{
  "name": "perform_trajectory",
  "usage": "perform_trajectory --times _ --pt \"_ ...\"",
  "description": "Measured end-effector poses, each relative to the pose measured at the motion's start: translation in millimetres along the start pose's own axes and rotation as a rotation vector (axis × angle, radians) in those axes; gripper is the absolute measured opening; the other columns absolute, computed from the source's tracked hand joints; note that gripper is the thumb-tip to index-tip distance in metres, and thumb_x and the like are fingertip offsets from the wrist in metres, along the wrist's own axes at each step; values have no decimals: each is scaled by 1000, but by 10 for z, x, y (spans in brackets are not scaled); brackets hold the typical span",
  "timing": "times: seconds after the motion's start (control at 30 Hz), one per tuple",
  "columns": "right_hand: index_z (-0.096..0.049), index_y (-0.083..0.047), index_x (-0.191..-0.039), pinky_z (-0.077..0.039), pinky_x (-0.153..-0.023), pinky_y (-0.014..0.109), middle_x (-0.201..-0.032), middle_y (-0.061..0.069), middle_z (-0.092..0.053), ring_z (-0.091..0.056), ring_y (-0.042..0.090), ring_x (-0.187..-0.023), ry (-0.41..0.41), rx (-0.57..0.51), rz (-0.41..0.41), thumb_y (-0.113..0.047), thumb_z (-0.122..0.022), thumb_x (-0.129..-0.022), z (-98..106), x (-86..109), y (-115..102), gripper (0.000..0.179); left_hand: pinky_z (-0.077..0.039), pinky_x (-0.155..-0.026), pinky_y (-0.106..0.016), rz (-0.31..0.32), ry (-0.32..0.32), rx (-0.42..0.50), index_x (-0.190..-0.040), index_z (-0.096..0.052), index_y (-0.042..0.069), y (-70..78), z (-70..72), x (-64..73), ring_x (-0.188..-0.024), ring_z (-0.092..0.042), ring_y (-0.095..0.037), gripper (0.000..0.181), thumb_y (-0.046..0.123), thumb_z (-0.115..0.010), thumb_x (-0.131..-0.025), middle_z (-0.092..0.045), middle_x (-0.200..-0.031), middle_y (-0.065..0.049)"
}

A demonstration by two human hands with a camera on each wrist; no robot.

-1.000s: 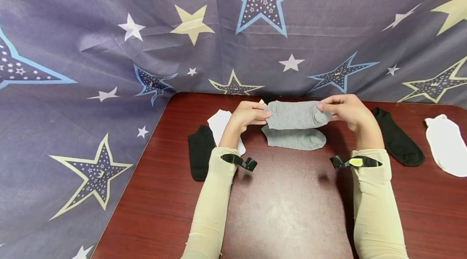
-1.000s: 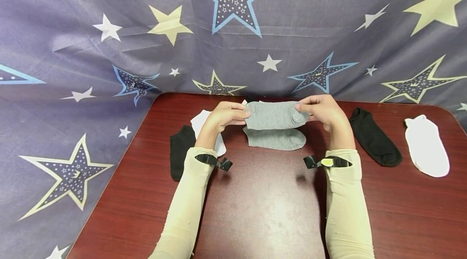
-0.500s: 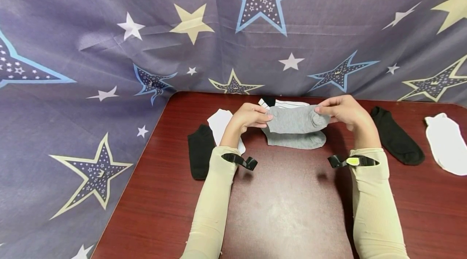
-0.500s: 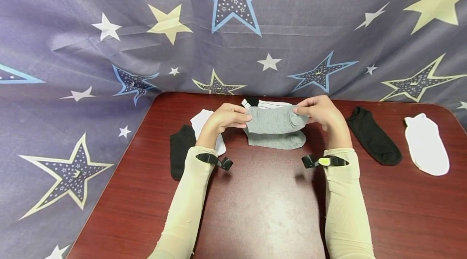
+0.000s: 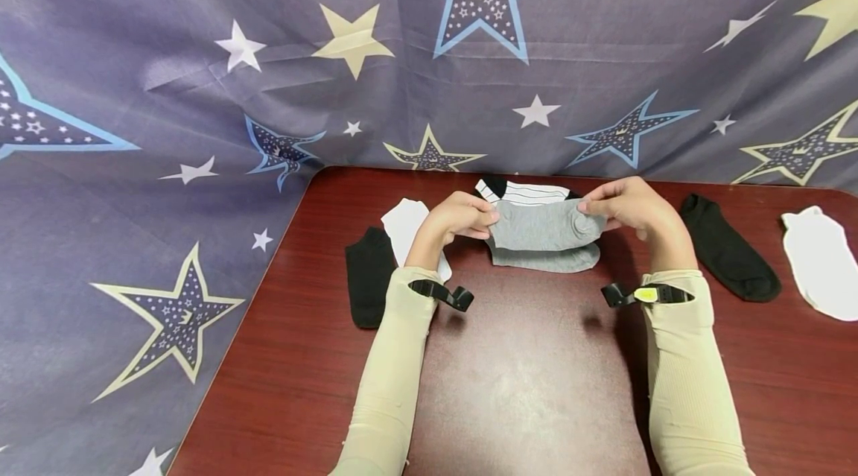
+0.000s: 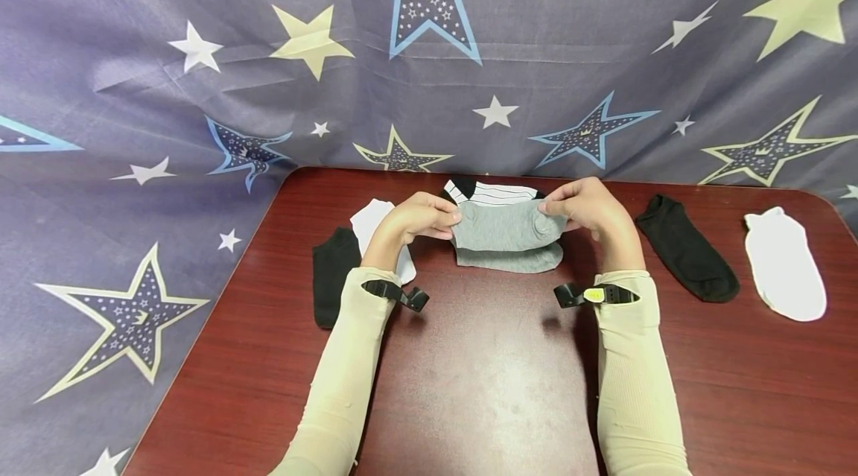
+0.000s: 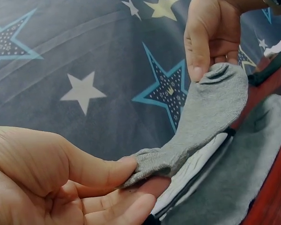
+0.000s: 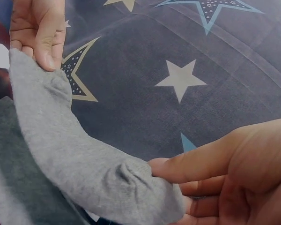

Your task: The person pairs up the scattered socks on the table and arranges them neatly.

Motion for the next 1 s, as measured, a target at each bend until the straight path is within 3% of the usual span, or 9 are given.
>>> perform_trajectory --times 0.43,1.0 --pt "-70 8 -112 -63 -79 38 -87 -9 -68 -64 7 -80 -37 70 13 -19 -72 -96 -70 -12 1 32 -58 -58 -19 77 21 -75 -117 -68 -12 -88 2 -31 -58 -64 -10 26 -2 -69 -93 -64 -74 -3" --pt "-73 5 -102 -62 -74 35 -81 -8 -64 -62 12 -75 -82 99 -52 -19 -74 -94 -94 -42 74 25 -59 -57 -20 98 23 -65 -116 -68 -13 -156 8 -80 -56 -65 -11 27 -4 -70 -91 -64 -72 -3"
Point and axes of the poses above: each hand's wrist, its own x-axis away from the middle knuckle, its own z-axis out of the back of the hand, y = z × x, the point moved 3 cm from there along -x, towards the middle knuckle
